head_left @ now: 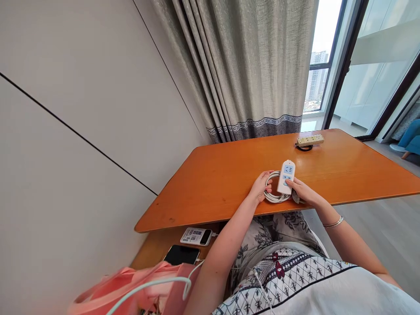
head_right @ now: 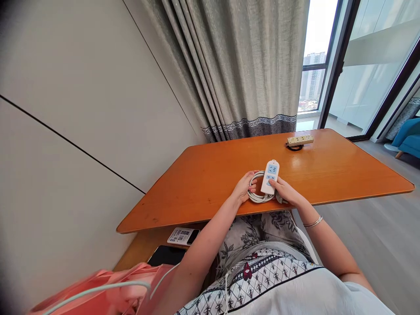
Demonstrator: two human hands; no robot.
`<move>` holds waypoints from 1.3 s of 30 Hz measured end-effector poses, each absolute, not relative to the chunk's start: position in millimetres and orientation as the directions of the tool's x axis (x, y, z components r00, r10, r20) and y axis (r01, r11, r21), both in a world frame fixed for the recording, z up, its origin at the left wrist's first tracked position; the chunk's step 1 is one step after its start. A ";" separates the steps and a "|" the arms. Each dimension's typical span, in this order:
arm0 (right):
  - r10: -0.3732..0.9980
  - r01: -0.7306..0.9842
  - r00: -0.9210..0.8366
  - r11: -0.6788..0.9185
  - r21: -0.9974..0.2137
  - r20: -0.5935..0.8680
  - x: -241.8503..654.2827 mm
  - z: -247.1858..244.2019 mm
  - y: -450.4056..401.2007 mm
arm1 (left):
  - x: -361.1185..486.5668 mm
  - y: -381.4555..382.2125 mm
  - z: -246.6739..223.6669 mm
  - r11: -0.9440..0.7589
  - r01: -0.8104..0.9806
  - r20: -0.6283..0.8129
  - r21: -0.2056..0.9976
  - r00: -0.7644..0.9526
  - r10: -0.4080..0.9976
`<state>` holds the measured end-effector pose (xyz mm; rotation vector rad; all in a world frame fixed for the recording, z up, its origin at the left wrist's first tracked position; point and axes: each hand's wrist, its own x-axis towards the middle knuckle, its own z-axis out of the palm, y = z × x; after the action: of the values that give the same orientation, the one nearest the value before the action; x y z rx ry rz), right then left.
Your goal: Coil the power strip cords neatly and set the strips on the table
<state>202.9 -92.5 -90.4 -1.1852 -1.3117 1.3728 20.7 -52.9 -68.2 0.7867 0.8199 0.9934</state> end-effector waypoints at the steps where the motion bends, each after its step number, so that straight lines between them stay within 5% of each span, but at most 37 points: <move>1: 0.987 0.013 -0.148 -0.065 -0.998 -0.066 202.9 -92.4 -92.4 | 22.8 -51.6 -69.5 0.343 -0.388 -0.227 0.856 0.314 0.922; 7: 1.000 0.060 -0.018 0.000 -0.998 -0.002 217.2 -87.3 -85.4 | 35.8 -43.1 -73.8 0.296 -0.362 -0.199 0.884 0.281 0.939; 19: 0.885 0.367 0.422 -0.365 -0.856 -0.196 362.9 -63.1 -26.3 | 31.8 -35.3 -99.4 0.085 -0.117 -0.062 0.989 0.192 0.979; 31: 0.854 0.454 0.424 -0.489 -0.745 -0.302 390.0 -51.4 -10.0 | 28.0 -41.8 -105.2 -0.146 0.162 0.096 0.976 0.280 0.955; 39: 0.862 0.527 0.443 -0.473 -0.705 -0.247 390.7 -66.4 -3.0 | 28.0 -44.3 -106.3 -0.208 0.201 0.141 0.957 0.304 0.942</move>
<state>390.7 -3.0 -66.4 -2.1577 -1.1615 0.8128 28.0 -44.3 -106.3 1.6353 1.0595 0.9946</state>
